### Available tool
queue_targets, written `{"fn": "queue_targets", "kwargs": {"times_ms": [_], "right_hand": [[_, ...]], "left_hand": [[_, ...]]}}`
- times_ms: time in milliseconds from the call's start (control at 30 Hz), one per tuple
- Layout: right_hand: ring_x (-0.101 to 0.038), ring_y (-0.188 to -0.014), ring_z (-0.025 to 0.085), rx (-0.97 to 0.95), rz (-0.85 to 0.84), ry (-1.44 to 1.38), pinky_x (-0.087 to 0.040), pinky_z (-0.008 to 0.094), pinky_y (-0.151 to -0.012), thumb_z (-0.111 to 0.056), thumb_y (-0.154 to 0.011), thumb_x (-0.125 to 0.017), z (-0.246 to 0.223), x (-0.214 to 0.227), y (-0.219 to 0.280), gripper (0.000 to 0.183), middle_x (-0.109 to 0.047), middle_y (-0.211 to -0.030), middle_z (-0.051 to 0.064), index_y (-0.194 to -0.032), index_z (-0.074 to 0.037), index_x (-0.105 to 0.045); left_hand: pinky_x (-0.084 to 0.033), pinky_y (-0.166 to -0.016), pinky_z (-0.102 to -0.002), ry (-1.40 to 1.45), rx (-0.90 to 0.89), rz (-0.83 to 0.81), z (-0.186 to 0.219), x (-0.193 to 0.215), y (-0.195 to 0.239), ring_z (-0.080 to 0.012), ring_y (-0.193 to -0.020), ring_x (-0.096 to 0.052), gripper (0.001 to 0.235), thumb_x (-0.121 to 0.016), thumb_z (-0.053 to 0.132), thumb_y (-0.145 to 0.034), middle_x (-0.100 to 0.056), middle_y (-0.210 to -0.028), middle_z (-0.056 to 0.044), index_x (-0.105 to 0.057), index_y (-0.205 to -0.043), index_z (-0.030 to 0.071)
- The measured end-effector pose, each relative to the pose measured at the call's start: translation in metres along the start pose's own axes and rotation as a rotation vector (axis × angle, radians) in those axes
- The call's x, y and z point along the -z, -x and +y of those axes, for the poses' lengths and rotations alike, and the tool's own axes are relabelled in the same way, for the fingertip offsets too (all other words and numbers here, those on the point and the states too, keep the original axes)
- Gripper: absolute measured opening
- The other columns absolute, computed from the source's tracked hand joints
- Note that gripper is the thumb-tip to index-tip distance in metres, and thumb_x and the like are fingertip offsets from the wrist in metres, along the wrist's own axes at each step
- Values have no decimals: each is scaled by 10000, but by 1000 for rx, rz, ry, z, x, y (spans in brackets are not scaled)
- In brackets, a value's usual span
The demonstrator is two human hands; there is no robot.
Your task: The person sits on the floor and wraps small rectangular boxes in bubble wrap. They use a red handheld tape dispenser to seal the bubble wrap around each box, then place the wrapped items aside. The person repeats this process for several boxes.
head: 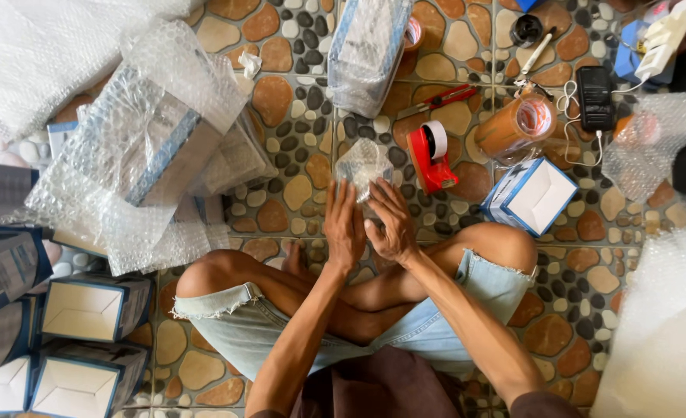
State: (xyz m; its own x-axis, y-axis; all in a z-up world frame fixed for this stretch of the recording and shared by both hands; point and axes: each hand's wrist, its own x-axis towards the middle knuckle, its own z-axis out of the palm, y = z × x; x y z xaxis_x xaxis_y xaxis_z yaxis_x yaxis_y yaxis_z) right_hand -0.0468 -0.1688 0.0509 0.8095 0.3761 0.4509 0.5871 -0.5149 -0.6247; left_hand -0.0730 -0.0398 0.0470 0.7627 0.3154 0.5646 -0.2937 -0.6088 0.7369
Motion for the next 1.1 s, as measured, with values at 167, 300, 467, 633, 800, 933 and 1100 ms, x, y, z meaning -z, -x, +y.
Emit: {"fn": "queue_targets", "kwargs": {"times_ms": [167, 300, 467, 633, 800, 933, 1100], "right_hand": [[-545, -1381, 436, -105, 27, -181, -389, 546, -1185, -409, -895, -602, 22, -7, 8, 615, -562, -1404, 224, -1362, -10, -580], [-703, -1058, 274, -17, -78, -33, -394, 418, -1065, -389, -836, -616, 43, -2, -38, 534, -676, -1068, 52, -1293, -124, -694], [-671, -1171, 270, 198, 71, 42, -430, 420, -1052, -320, -786, -684, 85, -11, -105, 277, -721, -1080, 54, -993, -142, -725], [-516, -1407, 420, -54, 181, -192, -432, 535, -1128, -282, -870, -761, 63, 19, -124, 734, -541, -1488, 217, -1511, -45, -494], [-776, -927, 200, -337, -203, -371, -597, 343, -802, -206, -839, -894, 49, 18, -99, 157, -810, -915, 46, -982, -189, -831], [-785, -1039, 272, -116, -154, -83, -472, 451, -1121, -405, -990, -749, 35, 15, -67, 265, -824, -1001, 94, -999, -145, -801], [-768, -1120, 240, -55, 27, -51, -385, 539, -1181, -494, -991, -746, 6, 23, -34, 367, -826, -999, 72, -946, -131, -783]], "left_hand": [[-370, -1221, -560, -179, -415, -190, -32, 4, 5, -431, -1425, -540, 506, -658, 267, -1011, -588, -1534, -199, -625, -1456, 29], [-360, -1229, -618, -274, -620, -318, -41, 10, 4, -405, -1456, -521, 557, -707, 343, -967, -573, -1538, -215, -626, -1425, 36], [-418, -1192, -587, -262, -694, -342, -44, 11, -21, -420, -1397, -568, 536, -711, 380, -943, -620, -1438, -237, -659, -1326, 9], [-436, -1180, -548, -183, -694, -414, -53, 15, -29, -405, -1390, -580, 505, -720, 418, -924, -617, -1450, -237, -676, -1231, 19], [-487, -1112, -557, -198, -775, -439, -63, 7, -37, -405, -1287, -640, 480, -696, 509, -912, -650, -1338, -231, -641, -1088, 66], [-508, -1052, -576, -227, -813, -336, -60, 8, -40, -421, -1243, -634, 465, -705, 518, -912, -647, -1270, -215, -687, -1084, 87], [-535, -939, -552, -199, -715, -308, -53, 5, -32, -416, -1142, -662, 459, -730, 516, -928, -658, -1207, -222, -720, -1073, 81]]}}
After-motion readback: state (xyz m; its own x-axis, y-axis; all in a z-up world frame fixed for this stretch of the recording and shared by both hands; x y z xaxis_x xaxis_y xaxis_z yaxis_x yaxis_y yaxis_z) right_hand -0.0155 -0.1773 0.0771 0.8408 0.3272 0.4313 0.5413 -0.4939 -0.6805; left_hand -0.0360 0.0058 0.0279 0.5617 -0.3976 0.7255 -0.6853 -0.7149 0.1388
